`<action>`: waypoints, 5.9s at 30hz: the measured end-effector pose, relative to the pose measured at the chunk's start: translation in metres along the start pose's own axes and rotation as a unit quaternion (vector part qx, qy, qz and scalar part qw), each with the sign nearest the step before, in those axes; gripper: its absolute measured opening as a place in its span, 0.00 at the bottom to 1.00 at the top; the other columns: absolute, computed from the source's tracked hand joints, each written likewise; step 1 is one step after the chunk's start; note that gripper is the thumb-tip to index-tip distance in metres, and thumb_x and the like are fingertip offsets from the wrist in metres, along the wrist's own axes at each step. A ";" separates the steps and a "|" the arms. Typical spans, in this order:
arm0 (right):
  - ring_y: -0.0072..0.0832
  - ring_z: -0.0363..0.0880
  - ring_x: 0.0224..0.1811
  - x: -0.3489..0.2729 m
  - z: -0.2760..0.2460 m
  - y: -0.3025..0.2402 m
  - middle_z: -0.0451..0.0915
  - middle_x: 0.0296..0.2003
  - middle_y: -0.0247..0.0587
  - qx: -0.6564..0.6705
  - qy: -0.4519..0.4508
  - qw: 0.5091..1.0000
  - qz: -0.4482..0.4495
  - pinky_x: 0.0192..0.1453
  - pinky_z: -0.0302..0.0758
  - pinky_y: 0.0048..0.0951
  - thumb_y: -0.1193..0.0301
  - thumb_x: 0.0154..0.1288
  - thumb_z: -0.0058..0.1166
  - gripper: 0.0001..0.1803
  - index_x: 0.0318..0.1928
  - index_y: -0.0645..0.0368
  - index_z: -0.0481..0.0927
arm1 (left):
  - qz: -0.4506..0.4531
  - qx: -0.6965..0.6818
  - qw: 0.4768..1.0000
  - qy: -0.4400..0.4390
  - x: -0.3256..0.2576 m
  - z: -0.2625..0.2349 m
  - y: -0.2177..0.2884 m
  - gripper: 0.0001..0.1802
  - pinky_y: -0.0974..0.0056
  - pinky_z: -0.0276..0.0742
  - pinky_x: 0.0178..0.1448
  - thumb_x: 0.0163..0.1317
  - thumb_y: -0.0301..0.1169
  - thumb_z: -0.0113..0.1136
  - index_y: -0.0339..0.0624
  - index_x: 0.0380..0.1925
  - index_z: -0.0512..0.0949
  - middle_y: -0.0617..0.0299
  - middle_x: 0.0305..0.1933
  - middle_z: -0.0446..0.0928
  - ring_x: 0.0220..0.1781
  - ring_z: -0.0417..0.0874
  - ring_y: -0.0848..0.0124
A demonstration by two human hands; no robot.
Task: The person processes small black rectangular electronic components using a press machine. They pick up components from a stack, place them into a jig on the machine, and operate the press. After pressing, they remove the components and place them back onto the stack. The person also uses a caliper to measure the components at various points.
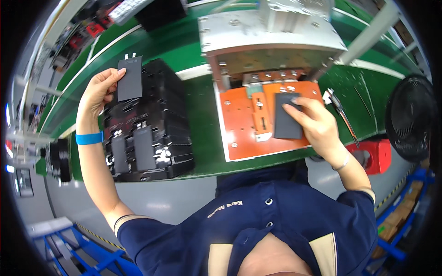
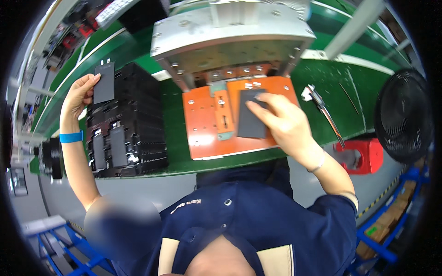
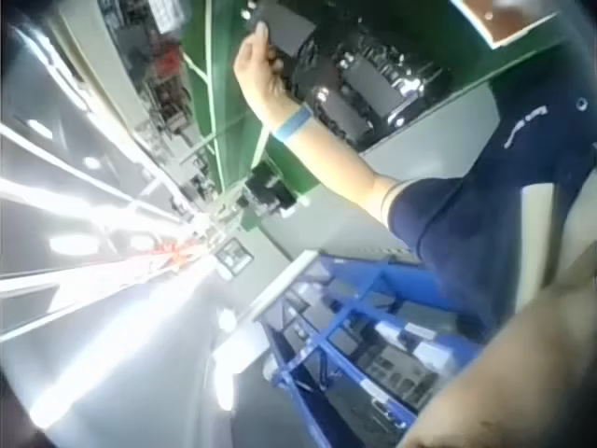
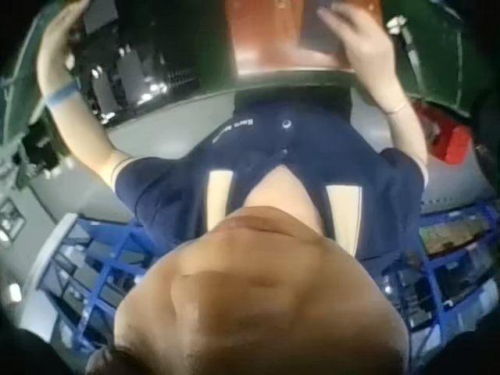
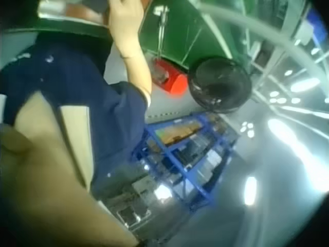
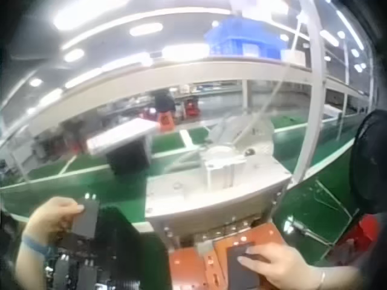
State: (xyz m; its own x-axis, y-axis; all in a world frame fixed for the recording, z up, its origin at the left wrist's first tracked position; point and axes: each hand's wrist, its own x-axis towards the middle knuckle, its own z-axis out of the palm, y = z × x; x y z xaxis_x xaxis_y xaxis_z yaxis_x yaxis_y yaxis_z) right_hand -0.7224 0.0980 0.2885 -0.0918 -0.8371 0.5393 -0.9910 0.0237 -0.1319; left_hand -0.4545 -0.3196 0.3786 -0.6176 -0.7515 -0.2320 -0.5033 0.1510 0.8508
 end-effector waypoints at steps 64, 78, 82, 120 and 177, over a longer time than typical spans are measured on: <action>0.45 0.82 0.56 0.004 0.005 0.010 0.80 0.52 0.49 0.123 -0.077 0.988 0.043 0.54 0.83 0.36 0.58 0.52 0.70 0.22 0.44 0.58 0.86 | 0.238 -0.210 0.941 0.116 -0.104 0.294 -0.109 0.18 0.61 0.74 0.58 0.67 0.22 0.51 0.38 0.56 0.63 0.54 0.56 0.65 0.54 0.75 0.67; 0.45 0.82 0.55 0.004 0.008 0.010 0.82 0.51 0.50 0.120 -0.067 0.990 0.034 0.56 0.83 0.38 0.60 0.49 0.72 0.23 0.43 0.62 0.86 | 0.282 -0.160 0.923 0.208 -0.103 0.285 -0.105 0.09 0.67 0.66 0.41 0.60 0.22 0.64 0.40 0.29 0.72 0.62 0.31 0.70 0.36 0.68 0.69; 0.48 0.83 0.53 0.006 0.011 0.007 0.84 0.45 0.52 0.103 -0.052 0.993 0.022 0.54 0.84 0.40 0.59 0.44 0.75 0.26 0.41 0.63 0.87 | 0.255 -0.205 0.924 0.199 -0.103 0.287 -0.107 0.11 0.67 0.65 0.40 0.60 0.21 0.65 0.41 0.27 0.71 0.64 0.29 0.69 0.35 0.67 0.71; 0.43 0.86 0.48 0.004 0.013 0.002 0.85 0.45 0.47 0.036 -0.029 0.999 -0.004 0.48 0.86 0.33 0.58 0.49 0.72 0.22 0.38 0.63 0.86 | 0.160 -0.266 0.934 0.178 -0.108 0.290 -0.101 0.22 0.72 0.59 0.31 0.70 0.18 0.49 0.47 0.19 0.55 0.70 0.19 0.60 0.24 0.57 0.80; 0.38 0.72 0.64 0.230 0.167 -0.097 0.79 0.54 0.44 -0.186 0.015 0.942 -0.280 0.67 0.68 0.41 0.69 0.64 0.51 0.18 0.53 0.61 0.77 | 0.142 0.290 0.850 0.417 -0.056 -0.011 -0.092 0.14 0.67 0.73 0.36 0.56 0.38 0.72 0.45 0.40 0.87 0.61 0.30 0.79 0.28 0.77 0.73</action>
State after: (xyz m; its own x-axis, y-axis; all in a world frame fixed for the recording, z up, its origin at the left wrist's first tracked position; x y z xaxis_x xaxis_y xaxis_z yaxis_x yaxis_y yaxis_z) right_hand -0.6310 -0.1879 0.2859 0.4576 -0.7593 0.4627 -0.8504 -0.2218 0.4770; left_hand -0.3669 -0.2988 0.3192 -0.2422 -0.7887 0.5650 -0.7677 0.5119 0.3855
